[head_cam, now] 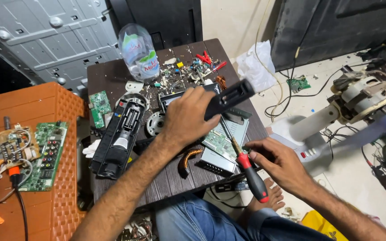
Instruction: The person is disassembling a television remote control, removing the internal circuit board, and then reassembling the plastic housing components.
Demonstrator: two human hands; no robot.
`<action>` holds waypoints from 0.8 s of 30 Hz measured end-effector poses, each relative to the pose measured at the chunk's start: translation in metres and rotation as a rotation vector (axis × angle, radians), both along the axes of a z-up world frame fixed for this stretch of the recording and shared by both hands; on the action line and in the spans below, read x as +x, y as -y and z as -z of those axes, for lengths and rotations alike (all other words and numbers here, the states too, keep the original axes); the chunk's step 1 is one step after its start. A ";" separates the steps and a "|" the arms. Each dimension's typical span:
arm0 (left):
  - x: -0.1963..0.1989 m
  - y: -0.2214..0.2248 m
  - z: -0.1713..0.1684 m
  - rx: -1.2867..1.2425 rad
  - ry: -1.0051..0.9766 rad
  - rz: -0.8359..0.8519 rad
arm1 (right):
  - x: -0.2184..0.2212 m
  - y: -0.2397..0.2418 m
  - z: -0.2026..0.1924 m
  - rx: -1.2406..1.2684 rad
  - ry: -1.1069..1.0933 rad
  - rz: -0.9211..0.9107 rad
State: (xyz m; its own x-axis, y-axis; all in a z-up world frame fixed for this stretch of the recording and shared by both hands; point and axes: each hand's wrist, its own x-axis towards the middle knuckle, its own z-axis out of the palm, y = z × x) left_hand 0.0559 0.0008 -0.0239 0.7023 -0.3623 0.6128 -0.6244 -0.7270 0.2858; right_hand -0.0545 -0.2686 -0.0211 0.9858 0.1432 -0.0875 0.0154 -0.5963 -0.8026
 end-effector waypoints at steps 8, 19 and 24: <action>-0.039 0.016 -0.051 -0.844 -0.406 0.320 | 0.001 -0.003 -0.019 0.061 -0.046 0.035; -0.049 0.024 -0.032 -1.031 -0.841 0.585 | -0.005 -0.019 -0.072 -0.024 0.068 -0.168; -0.055 0.026 -0.028 -0.939 -0.751 0.570 | -0.005 -0.027 -0.073 -0.014 0.037 -0.180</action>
